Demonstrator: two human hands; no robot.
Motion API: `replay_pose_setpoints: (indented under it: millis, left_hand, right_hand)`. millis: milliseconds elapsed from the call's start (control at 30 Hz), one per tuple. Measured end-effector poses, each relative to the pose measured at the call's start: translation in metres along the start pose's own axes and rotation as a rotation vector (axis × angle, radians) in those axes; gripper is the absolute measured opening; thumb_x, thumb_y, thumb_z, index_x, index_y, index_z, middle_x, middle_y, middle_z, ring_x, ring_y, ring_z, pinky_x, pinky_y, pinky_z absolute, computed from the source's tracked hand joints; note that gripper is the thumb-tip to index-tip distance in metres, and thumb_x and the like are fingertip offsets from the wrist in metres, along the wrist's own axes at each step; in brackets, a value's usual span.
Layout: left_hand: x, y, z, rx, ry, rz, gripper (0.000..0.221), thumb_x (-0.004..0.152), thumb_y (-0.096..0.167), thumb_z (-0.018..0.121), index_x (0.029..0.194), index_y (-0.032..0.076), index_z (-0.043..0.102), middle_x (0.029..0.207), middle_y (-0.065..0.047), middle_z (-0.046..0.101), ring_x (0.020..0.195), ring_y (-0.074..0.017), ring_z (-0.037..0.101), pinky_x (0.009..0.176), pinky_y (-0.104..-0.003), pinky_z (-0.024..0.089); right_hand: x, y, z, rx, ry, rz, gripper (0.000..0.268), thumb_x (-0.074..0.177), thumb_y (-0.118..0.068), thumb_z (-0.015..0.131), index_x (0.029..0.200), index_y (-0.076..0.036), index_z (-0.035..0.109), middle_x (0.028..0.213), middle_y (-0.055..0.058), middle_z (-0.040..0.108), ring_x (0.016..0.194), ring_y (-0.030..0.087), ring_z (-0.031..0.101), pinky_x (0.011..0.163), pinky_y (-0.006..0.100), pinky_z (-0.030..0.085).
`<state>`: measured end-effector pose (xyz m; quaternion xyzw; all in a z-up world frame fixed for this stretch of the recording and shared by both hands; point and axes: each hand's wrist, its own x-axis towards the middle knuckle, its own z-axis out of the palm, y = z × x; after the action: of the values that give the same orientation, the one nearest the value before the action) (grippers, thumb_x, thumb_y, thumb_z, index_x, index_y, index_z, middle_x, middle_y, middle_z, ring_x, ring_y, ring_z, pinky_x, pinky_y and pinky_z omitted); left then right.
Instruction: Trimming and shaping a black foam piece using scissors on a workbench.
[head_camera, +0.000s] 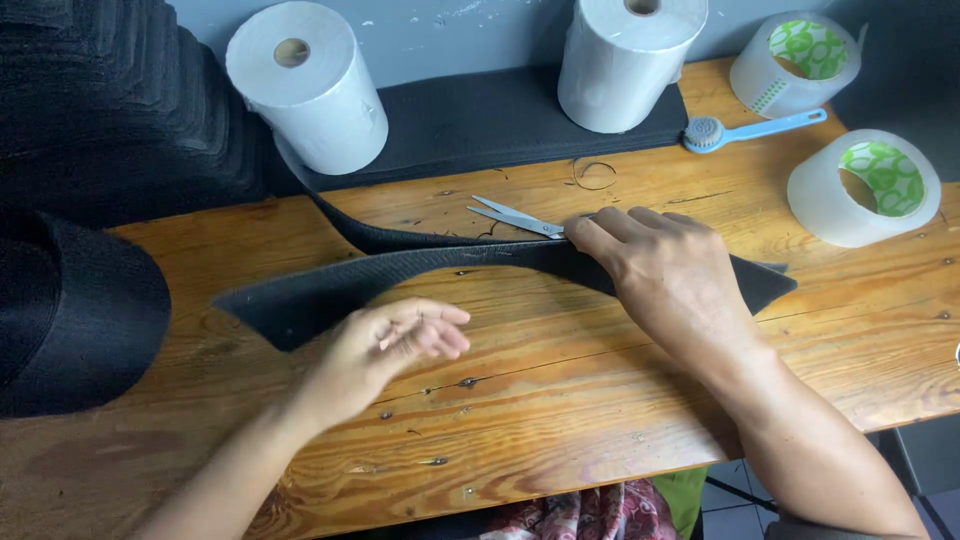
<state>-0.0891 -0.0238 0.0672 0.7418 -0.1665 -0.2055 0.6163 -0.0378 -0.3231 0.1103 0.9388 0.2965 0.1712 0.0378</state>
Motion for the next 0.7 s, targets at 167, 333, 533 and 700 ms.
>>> replay_pose_setpoints:
  millis: [167,333,533,700]
  left_hand:
    - [0.005,0.026,-0.011,1.164,0.351,0.544,0.087,0.086,0.038,0.086,0.152,0.01,0.037,0.154,-0.018,0.042,0.141,-0.0325,0.048,0.119,-0.053,0.041]
    - [0.006,0.031,-0.038,1.472,0.382,0.362,0.08,0.086,0.045,0.077,0.152,0.013,0.046,0.129,-0.01,0.07,0.121,-0.0248,0.066,0.119,-0.051,0.033]
    - [-0.014,0.038,-0.065,1.58,0.413,0.177,0.025,0.092,0.045,0.073,0.099,0.021,0.07,0.087,0.002,0.068,0.082,-0.0248,0.066,0.092,-0.04,0.048]
    - [-0.03,0.022,-0.1,1.531,0.6,0.114,0.022,0.098,0.039,0.079,0.096,0.019,0.072,0.099,0.005,0.072,0.092,-0.024,0.069,0.08,-0.04,0.054]
  right_hand:
    - [0.001,-0.001,-0.001,-0.03,-0.029,-0.091,0.031,0.09,-0.012,0.058,0.119,-0.023,0.06,0.088,-0.003,0.06,0.075,0.022,0.063,0.057,0.036,0.047]
    - [0.002,0.001,-0.002,-0.017,0.013,-0.105,0.034,0.089,-0.009,0.059,0.119,-0.023,0.061,0.085,-0.003,0.057,0.074,0.021,0.062,0.056,0.035,0.046]
    - [0.003,0.005,-0.001,0.016,-0.036,-0.066,0.026,0.092,-0.014,0.057,0.116,-0.024,0.061,0.086,-0.002,0.059,0.074,0.023,0.064,0.055,0.037,0.047]
    - [0.001,0.024,0.014,-0.141,0.018,0.04,0.012,0.105,-0.041,0.061,0.11,-0.03,0.064,0.083,-0.008,0.063,0.068,0.016,0.067,0.049,0.034,0.044]
